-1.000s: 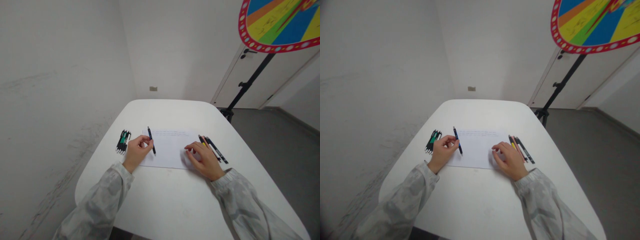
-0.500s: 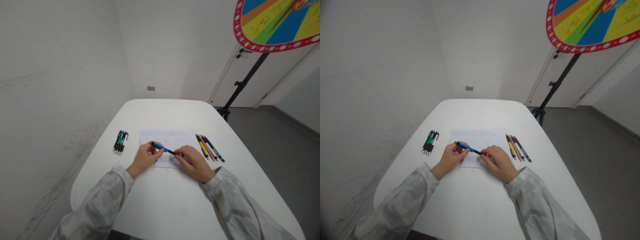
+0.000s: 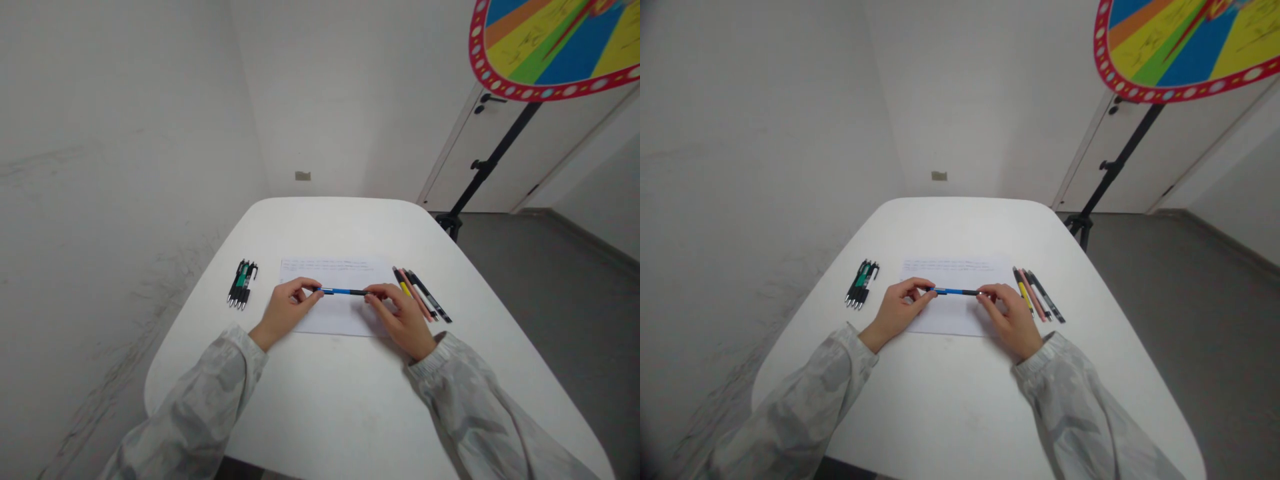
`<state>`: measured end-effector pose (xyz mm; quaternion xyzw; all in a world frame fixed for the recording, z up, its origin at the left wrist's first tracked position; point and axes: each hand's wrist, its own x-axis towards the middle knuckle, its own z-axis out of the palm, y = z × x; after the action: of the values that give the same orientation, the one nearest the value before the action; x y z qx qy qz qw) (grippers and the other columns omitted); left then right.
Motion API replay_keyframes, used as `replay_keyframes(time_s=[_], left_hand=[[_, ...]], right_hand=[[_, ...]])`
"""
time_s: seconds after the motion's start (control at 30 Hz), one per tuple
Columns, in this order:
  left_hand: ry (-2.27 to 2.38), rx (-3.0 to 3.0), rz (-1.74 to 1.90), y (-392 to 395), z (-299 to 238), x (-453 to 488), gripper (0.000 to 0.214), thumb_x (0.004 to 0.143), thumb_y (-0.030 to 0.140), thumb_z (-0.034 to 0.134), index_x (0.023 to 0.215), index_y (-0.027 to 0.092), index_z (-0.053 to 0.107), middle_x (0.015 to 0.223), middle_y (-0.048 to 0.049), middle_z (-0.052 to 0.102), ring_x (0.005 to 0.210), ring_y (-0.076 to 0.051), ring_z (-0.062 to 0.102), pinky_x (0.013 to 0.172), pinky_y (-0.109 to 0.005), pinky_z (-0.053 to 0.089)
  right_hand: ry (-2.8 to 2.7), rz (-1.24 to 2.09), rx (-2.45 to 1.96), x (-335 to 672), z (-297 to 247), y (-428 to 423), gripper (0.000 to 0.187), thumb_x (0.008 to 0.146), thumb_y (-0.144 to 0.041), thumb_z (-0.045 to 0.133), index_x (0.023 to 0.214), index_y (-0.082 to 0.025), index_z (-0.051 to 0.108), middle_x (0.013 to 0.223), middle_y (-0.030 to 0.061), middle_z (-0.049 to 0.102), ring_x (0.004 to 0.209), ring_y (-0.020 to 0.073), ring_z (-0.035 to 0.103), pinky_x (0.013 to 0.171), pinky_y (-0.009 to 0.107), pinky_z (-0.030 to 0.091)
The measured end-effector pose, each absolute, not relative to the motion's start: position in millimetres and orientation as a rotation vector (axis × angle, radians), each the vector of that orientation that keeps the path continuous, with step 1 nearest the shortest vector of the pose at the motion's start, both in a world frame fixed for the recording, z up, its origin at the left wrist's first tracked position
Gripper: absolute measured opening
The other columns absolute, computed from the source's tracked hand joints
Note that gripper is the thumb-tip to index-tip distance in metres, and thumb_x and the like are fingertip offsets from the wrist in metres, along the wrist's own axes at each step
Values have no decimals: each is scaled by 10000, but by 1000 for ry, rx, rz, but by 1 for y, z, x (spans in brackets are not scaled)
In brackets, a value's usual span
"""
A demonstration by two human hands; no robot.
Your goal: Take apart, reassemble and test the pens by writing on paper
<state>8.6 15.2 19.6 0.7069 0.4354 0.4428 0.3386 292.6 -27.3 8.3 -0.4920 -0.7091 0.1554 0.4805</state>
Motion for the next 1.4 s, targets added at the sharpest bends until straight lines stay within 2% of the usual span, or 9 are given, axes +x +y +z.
replay_keyframes(time_s=[0.27,0.4,0.73,1.4], left_hand=[[1130,2006,1109,14,26,7,199,944,384,789,1073,245,848,972,-36,838,639,-115,624,600,-221,510],[1148,2012,1148,14,27,7,195,940,383,787,1062,245,850,957,-37,837,634,-121,625,621,-233,527],[1130,2049,1174,15,24,5,201,958,397,774,1064,246,855,917,-40,828,647,-128,630,637,-235,523],[1128,2095,1175,13,26,3,195,971,385,758,1074,246,851,997,-56,841,676,-137,641,652,-244,527]], right_hand=[[-1640,370,-1242,294,12,-26,220,1063,-406,649,1161,-253,772,982,75,811,913,256,721,887,423,593],[-1651,393,-1251,293,16,-27,239,1067,-417,634,1165,-250,775,972,78,812,912,262,730,906,443,602],[-1637,443,-1240,293,15,-27,253,1063,-424,636,1166,-235,770,958,73,803,902,240,706,885,407,581],[-1610,493,-1265,294,14,-27,284,1047,-490,648,1065,-239,779,991,81,804,926,253,695,864,417,570]])
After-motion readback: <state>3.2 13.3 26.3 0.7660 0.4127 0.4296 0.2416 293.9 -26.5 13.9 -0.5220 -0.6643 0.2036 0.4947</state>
